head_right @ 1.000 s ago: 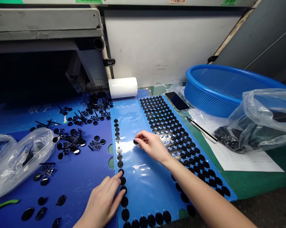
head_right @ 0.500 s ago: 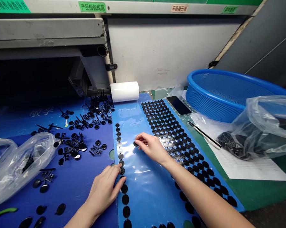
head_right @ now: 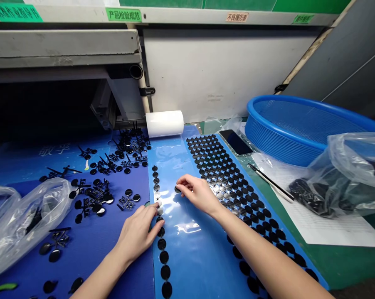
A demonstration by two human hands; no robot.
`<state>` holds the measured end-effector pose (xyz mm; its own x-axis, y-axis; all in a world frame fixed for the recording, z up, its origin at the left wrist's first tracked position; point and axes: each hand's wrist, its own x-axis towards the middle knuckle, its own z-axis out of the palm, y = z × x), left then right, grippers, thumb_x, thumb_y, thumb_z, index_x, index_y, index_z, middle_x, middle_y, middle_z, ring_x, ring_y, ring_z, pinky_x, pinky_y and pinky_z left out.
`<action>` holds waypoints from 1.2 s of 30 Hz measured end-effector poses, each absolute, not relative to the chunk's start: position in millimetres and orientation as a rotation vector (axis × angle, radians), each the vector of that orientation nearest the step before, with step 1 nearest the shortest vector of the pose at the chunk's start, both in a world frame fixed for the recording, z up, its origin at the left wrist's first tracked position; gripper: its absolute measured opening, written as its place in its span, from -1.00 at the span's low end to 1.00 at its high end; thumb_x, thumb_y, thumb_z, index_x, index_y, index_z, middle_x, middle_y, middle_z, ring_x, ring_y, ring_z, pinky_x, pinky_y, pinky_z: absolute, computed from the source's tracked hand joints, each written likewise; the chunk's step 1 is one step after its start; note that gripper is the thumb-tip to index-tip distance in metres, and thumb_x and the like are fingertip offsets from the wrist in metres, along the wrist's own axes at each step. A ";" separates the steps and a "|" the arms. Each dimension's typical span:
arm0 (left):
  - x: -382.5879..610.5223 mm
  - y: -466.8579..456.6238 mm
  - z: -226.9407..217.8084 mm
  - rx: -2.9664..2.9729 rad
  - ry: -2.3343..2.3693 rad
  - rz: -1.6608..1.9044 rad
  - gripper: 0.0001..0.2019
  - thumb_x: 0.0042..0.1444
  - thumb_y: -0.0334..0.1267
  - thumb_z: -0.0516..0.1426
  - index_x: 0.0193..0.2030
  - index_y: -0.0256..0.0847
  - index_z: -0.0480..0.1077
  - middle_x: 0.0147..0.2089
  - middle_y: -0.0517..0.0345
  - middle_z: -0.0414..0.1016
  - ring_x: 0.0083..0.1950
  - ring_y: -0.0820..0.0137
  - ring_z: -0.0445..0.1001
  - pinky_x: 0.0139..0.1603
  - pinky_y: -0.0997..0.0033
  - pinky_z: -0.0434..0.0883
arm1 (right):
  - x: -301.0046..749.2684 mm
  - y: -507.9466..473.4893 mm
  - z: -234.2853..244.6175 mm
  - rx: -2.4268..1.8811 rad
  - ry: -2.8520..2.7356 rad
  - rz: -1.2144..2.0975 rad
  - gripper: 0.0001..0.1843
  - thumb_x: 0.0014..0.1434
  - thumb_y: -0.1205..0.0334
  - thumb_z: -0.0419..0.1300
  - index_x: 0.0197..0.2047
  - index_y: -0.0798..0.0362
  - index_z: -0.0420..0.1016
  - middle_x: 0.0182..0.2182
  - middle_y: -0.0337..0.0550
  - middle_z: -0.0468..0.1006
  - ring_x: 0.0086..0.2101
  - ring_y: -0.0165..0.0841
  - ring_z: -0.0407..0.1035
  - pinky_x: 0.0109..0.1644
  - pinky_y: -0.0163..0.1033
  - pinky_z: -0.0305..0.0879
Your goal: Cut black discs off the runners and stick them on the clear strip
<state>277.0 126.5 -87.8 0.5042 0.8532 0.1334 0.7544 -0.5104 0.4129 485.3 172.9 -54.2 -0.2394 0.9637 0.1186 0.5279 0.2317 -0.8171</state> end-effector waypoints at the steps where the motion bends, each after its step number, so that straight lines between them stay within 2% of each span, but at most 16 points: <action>1: 277.0 128.6 -86.2 2.442 1.361 0.473 -0.85 0.12 -0.22 -0.07 -0.20 -0.15 0.21 -0.06 0.12 0.38 -0.17 0.30 0.33 -0.26 0.32 0.37 | 485.2 174.6 -54.1 -1.366 -1.868 0.874 -0.91 0.14 0.21 0.06 -0.34 0.01 0.34 -0.50 -0.23 0.44 -0.52 -0.35 0.39 -0.39 -0.25 0.34; 6: 281.1 148.9 -82.7 2.408 1.440 0.513 -0.75 0.14 -0.16 -0.11 -0.10 -0.20 0.15 -0.01 0.01 0.31 -0.10 0.27 0.30 -0.19 0.30 0.33 | 483.3 183.6 -54.3 -1.340 -1.878 0.881 -0.93 0.14 0.24 0.06 -0.35 0.01 0.34 -0.50 -0.25 0.43 -0.51 -0.37 0.39 -0.39 -0.29 0.32; 9: 285.0 159.3 -84.5 2.414 1.444 0.488 -0.68 0.11 -0.12 -0.07 -0.02 -0.20 0.11 -0.07 0.02 0.36 -0.14 0.22 0.33 -0.25 0.27 0.34 | 481.6 187.9 -54.5 -1.326 -1.882 0.882 -0.93 0.14 0.25 0.06 -0.35 0.02 0.34 -0.51 -0.27 0.43 -0.52 -0.38 0.39 -0.40 -0.30 0.32; 14: 288.0 168.8 -79.7 2.409 1.454 0.483 -0.77 0.10 -0.12 -0.06 -0.16 -0.17 0.18 -0.27 0.10 0.41 -0.24 0.25 0.36 -0.32 0.32 0.33 | 480.4 197.2 -54.9 -1.304 -1.883 0.870 -0.91 0.14 0.23 0.07 -0.36 0.03 0.34 -0.52 -0.28 0.43 -0.54 -0.38 0.38 -0.40 -0.30 0.31; 16: 289.4 175.5 -76.5 2.398 1.467 0.512 -0.77 0.11 -0.12 -0.07 -0.15 -0.17 0.17 -0.16 0.06 0.39 -0.17 0.25 0.34 -0.29 0.32 0.32 | 481.1 203.7 -56.5 -1.299 -1.880 0.858 -0.91 0.14 0.22 0.08 -0.36 0.04 0.34 -0.53 -0.28 0.43 -0.53 -0.39 0.39 -0.40 -0.29 0.32; 19: 292.8 189.4 -76.3 2.355 1.502 0.564 -0.74 0.10 -0.11 -0.07 -0.12 -0.18 0.16 0.07 -0.05 0.24 -0.07 0.18 0.29 -0.24 0.26 0.31 | 482.3 217.0 -61.4 -1.298 -1.872 0.829 -0.89 0.16 0.22 0.08 -0.32 0.09 0.33 -0.52 -0.29 0.43 -0.53 -0.41 0.38 -0.40 -0.28 0.33; 21: 295.1 197.8 -78.7 2.308 1.507 0.584 -0.74 0.06 -0.11 -0.03 -0.15 -0.20 0.18 -0.01 -0.07 0.30 -0.10 0.14 0.30 -0.26 0.23 0.30 | 481.5 228.3 -66.2 -1.301 -1.874 0.797 -0.87 0.18 0.23 0.08 -0.29 0.14 0.33 -0.51 -0.29 0.42 -0.53 -0.42 0.37 -0.40 -0.26 0.34; 24: 297.4 203.2 -80.8 2.212 1.478 0.634 -0.74 0.01 -0.15 0.03 -0.16 -0.19 0.20 -0.20 -0.01 0.39 -0.16 0.13 0.32 -0.25 0.20 0.30 | 473.8 248.9 -73.9 -1.310 -1.906 0.736 -0.84 0.21 0.22 0.05 -0.25 0.16 0.34 -0.47 -0.28 0.42 -0.52 -0.44 0.36 -0.40 -0.26 0.35; 28: 297.7 192.0 -75.0 1.967 1.474 0.815 -0.84 0.01 -0.29 -0.02 -0.22 -0.15 0.18 -0.10 0.04 0.31 -0.08 0.21 0.29 -0.11 0.20 0.25 | 451.5 281.0 -82.8 -1.318 -2.014 0.617 -0.84 0.21 0.23 0.05 -0.23 0.14 0.36 -0.36 -0.21 0.44 -0.41 -0.39 0.37 -0.32 -0.20 0.34; 30: 295.6 181.0 -71.5 1.769 1.494 0.900 -0.84 0.01 -0.40 -0.10 -0.24 -0.15 0.15 -0.13 0.06 0.29 -0.14 0.30 0.32 -0.13 0.23 0.27 | 440.2 295.8 -87.4 -1.323 -2.084 0.543 -0.85 0.20 0.23 0.06 -0.24 0.13 0.37 -0.30 -0.18 0.44 -0.33 -0.35 0.36 -0.24 -0.15 0.32; 32: 291.7 169.5 -70.3 1.555 1.478 0.934 -0.77 -0.04 -0.48 -0.15 -0.26 -0.15 0.14 -0.26 0.12 0.32 -0.31 0.39 0.36 -0.24 0.28 0.32 | 432.4 307.1 -92.4 -1.334 -2.151 0.475 -0.85 0.20 0.23 0.07 -0.24 0.12 0.38 -0.26 -0.16 0.43 -0.28 -0.32 0.35 -0.18 -0.11 0.29; 34: 287.2 159.2 -71.4 1.359 1.418 0.944 -0.76 -0.07 -0.51 -0.18 -0.29 -0.15 0.14 -0.38 0.17 0.35 -0.44 0.45 0.36 -0.32 0.33 0.35 | 428.7 313.6 -97.2 -1.349 -2.206 0.421 -0.85 0.20 0.23 0.07 -0.23 0.12 0.38 -0.24 -0.15 0.42 -0.26 -0.32 0.34 -0.17 -0.09 0.28; 36: 283.7 151.1 -73.8 1.187 1.351 0.970 -0.81 -0.04 -0.48 -0.18 -0.33 -0.16 0.13 -0.40 0.17 0.37 -0.45 0.48 0.38 -0.34 0.36 0.37 | 428.0 315.8 -101.1 -1.367 -2.247 0.378 -0.85 0.20 0.23 0.07 -0.23 0.12 0.38 -0.24 -0.15 0.42 -0.26 -0.32 0.34 -0.17 -0.09 0.28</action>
